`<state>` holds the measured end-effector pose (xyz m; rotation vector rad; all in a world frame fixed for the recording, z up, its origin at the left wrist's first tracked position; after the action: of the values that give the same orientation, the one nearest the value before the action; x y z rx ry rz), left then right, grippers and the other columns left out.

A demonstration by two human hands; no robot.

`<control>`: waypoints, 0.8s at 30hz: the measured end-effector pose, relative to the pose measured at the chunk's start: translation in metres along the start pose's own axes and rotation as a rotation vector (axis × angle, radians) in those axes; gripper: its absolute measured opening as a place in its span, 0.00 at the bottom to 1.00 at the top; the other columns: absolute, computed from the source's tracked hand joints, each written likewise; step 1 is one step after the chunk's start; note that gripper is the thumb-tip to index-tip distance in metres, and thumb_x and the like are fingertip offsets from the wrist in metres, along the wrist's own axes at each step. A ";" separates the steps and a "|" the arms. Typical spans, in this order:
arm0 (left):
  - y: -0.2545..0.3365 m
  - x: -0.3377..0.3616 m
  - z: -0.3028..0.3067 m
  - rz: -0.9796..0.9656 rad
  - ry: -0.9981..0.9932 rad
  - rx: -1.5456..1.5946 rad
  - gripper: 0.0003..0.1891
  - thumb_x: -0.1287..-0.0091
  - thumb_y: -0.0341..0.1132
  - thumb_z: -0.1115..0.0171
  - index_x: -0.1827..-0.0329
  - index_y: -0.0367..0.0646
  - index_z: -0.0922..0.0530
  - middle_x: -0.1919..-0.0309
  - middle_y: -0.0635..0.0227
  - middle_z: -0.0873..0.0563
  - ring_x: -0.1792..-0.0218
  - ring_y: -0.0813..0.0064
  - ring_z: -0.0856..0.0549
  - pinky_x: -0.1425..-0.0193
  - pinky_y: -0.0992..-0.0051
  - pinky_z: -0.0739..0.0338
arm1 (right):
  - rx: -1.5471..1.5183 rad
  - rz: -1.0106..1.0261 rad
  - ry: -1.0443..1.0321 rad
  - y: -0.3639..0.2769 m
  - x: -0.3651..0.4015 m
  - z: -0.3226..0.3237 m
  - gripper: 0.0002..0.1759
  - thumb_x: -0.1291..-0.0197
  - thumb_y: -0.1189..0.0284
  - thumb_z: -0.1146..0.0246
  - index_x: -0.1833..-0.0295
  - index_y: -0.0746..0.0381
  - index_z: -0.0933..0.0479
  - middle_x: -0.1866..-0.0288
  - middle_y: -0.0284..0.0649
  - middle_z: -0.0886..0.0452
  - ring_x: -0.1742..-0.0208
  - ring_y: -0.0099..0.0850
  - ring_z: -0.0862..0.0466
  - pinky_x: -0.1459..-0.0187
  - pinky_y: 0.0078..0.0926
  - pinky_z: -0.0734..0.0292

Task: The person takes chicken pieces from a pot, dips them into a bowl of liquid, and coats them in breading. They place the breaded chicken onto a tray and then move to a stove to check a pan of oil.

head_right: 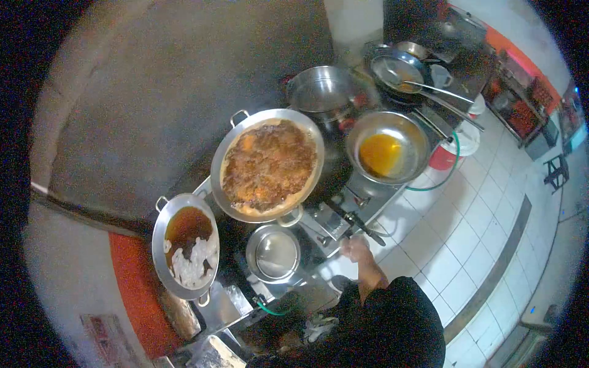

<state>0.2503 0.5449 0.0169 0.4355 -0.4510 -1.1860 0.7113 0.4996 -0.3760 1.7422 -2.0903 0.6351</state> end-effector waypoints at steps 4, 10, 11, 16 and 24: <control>0.014 -0.010 -0.002 -0.027 -0.009 0.016 0.21 0.27 0.47 0.41 0.41 0.40 0.20 0.46 0.53 0.16 0.45 0.53 0.17 0.42 0.60 0.23 | 1.066 0.214 0.088 -0.075 0.007 0.019 0.13 0.34 0.63 0.46 0.58 0.60 0.22 0.57 0.48 0.18 0.58 0.41 0.18 0.57 0.41 0.21; 0.022 -0.015 0.003 -0.021 -0.004 0.037 0.21 0.27 0.46 0.40 0.40 0.41 0.20 0.45 0.54 0.16 0.44 0.54 0.17 0.41 0.60 0.24 | 2.380 0.816 0.843 -0.297 0.049 0.069 0.14 0.35 0.63 0.45 0.60 0.59 0.17 0.54 0.46 0.15 0.52 0.46 0.18 0.50 0.48 0.24; 0.023 -0.015 0.004 -0.016 -0.004 0.036 0.21 0.27 0.46 0.40 0.40 0.41 0.20 0.45 0.54 0.16 0.44 0.54 0.18 0.40 0.60 0.24 | 2.246 0.925 0.650 -0.301 0.106 -0.031 0.13 0.37 0.63 0.44 0.60 0.60 0.17 0.56 0.48 0.16 0.53 0.50 0.19 0.50 0.50 0.24; 0.030 -0.009 0.026 0.006 0.065 0.060 0.21 0.28 0.46 0.39 0.39 0.41 0.20 0.43 0.55 0.17 0.43 0.54 0.18 0.40 0.60 0.24 | 2.602 0.694 1.022 -0.435 0.136 -0.121 0.13 0.46 0.70 0.41 0.55 0.59 0.18 0.49 0.45 0.15 0.44 0.44 0.18 0.44 0.43 0.23; 0.186 0.011 0.077 -0.205 0.105 0.469 0.22 0.28 0.45 0.39 0.37 0.42 0.20 0.41 0.56 0.17 0.42 0.54 0.19 0.39 0.59 0.24 | 1.941 1.642 0.084 -0.588 0.096 -0.256 0.13 0.31 0.64 0.40 0.49 0.59 0.18 0.46 0.44 0.16 0.42 0.39 0.19 0.41 0.41 0.24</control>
<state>0.3559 0.5865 0.1835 0.9627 -0.6054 -1.2451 1.2663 0.4731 -0.0406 -0.7601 -2.0958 3.5790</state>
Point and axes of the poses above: each hand's wrist, its own x-axis away from the middle knuckle, its own z-axis out of the back of the hand, y = z × x, the point moved 8 cm from there along -x, towards the middle knuckle
